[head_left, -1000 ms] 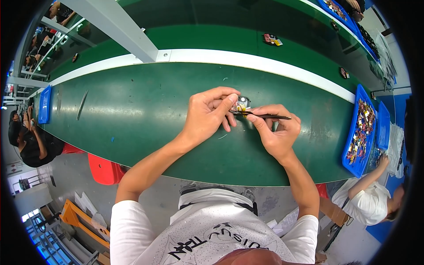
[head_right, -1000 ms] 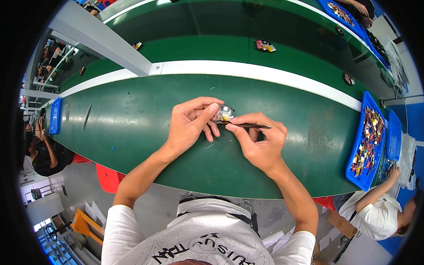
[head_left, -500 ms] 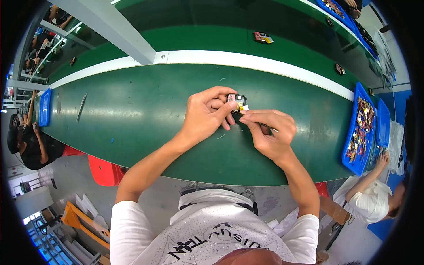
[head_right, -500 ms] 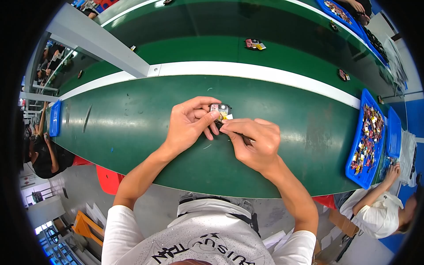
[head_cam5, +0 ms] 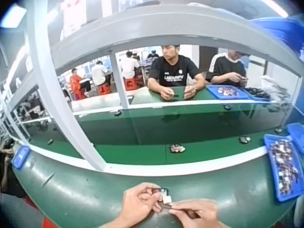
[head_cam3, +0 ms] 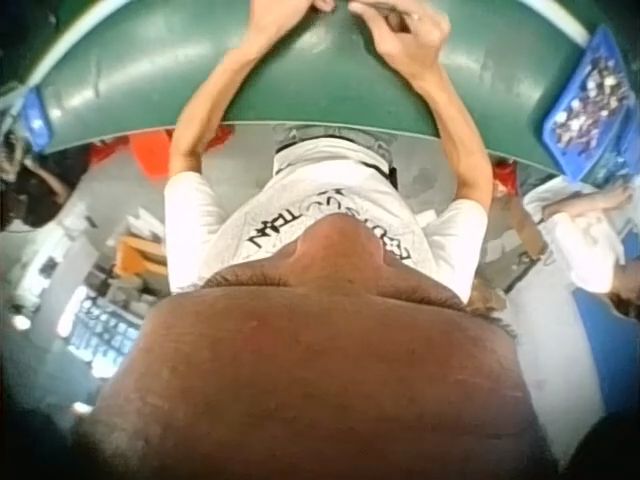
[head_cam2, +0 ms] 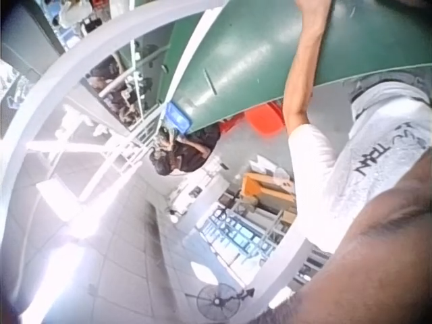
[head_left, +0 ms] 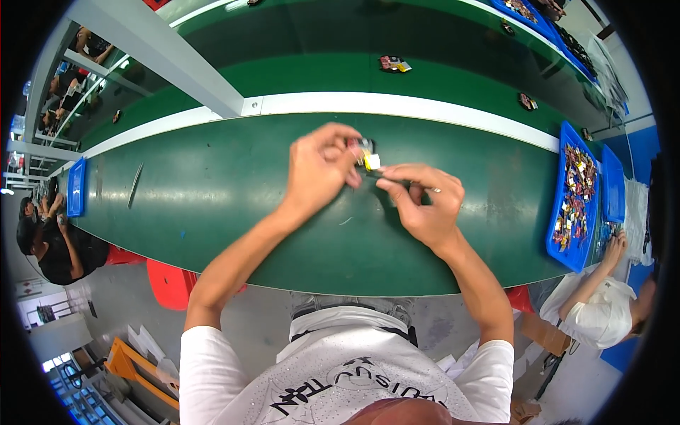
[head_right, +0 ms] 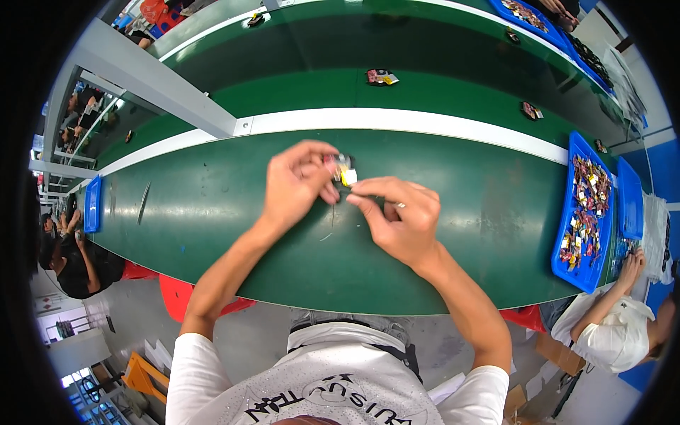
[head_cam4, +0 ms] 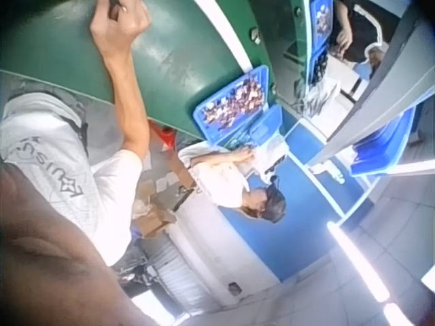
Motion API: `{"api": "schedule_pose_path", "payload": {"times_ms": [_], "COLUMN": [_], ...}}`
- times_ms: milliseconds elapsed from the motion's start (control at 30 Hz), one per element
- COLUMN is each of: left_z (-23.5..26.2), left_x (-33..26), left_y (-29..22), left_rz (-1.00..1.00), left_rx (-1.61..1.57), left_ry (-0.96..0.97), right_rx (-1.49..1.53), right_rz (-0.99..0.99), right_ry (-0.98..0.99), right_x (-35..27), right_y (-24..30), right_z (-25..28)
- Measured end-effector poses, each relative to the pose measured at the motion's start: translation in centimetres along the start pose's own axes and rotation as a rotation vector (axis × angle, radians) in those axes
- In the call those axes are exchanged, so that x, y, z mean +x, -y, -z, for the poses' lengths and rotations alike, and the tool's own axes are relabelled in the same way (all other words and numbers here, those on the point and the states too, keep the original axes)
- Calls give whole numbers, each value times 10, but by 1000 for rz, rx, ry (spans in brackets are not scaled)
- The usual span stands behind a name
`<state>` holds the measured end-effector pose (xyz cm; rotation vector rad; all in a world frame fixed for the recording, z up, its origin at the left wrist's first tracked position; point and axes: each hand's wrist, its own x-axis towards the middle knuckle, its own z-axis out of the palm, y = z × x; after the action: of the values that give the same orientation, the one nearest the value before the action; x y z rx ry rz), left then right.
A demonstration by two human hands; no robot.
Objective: The recorder is assembling small electronic components, specifically attaching adhesive or protective layers to circuit board modules using tweezers and hands at a factory workstation.
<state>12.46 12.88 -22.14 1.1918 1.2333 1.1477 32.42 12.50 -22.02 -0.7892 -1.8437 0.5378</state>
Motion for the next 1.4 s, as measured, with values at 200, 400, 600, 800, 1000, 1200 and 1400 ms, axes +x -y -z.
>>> {"api": "schedule_pose_path", "payload": {"times_ms": [200,400,600,800,1000,1200,1400], "left_z": [47,83,11,-7,-1,2,-5], "left_x": [112,164,179,196,150,48,-9], "left_y": [-2,17,2,9,-9,-6,0], "left_rz": [-116,-323,-267,-73,-46,-114,-7], "left_rx": [225,1078,643,699,482,199,134], "left_ry": [-342,-624,-341,-319,-265,-101,-32], "right_rx": [35,-3,-31,-18,56,307,480], "right_rz": [-100,-85,-81,-50,-146,-410,-548], "right_ry": [-160,-123,-110,-94,-102,-113,-103], "right_x": [1,-1,-2,2,-1,1,-1], "right_y": [-14,-19,-19,-15,-11,-8,-6], "right_z": [-1,-3,-1,-3,-3,3,7]}}
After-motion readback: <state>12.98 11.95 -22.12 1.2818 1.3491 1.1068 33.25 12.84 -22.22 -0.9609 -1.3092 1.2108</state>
